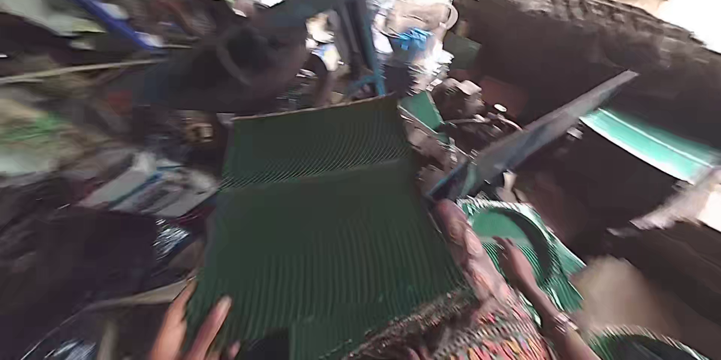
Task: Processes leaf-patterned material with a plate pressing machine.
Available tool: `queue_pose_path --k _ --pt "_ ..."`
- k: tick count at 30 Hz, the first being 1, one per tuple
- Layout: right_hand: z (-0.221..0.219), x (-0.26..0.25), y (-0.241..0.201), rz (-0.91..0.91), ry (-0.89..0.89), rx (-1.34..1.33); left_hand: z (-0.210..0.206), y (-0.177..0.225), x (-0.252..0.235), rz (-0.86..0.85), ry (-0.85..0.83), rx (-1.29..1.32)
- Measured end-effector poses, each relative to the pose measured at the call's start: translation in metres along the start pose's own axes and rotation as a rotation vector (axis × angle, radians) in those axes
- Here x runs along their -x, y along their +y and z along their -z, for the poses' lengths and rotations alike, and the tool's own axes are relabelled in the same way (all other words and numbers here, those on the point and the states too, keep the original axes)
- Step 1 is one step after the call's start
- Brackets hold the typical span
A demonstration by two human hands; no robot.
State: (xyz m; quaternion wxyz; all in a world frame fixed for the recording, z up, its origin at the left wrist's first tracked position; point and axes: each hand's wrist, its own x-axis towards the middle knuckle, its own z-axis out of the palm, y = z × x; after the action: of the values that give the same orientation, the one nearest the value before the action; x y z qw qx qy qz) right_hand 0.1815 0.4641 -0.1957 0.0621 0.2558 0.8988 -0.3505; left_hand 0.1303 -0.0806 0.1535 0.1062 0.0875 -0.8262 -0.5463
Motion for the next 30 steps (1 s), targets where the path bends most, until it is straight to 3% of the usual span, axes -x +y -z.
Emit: queue_pose_path --k 7,10,13,20,24,27,30 --pt "0.087 -0.048 -0.080 0.489 0.515 -0.176 -0.046 0.021 -0.219 0.107 0.208 0.309" --pt "0.106 -0.030 -0.136 0.577 0.547 -0.222 -0.053 0.020 -0.301 0.209 0.265 0.167" --pt "0.113 -0.016 -0.186 0.635 0.539 -0.278 -0.057 0.015 -0.341 0.219 0.250 0.003" --pt "0.125 -0.064 -0.293 0.749 0.784 -0.208 -0.043 0.006 -0.331 0.182 0.213 -0.042" --pt "0.139 -0.116 -0.350 0.623 0.656 -0.136 -0.036 0.009 -0.319 0.207 0.210 -0.003" --pt "0.139 -0.143 -0.380 0.443 0.562 -0.049 -0.040 0.013 -0.305 0.256 0.259 0.237" --pt "0.132 -0.153 -0.400 0.449 0.476 0.116 -0.060 -0.009 -0.247 0.309 0.257 0.351"
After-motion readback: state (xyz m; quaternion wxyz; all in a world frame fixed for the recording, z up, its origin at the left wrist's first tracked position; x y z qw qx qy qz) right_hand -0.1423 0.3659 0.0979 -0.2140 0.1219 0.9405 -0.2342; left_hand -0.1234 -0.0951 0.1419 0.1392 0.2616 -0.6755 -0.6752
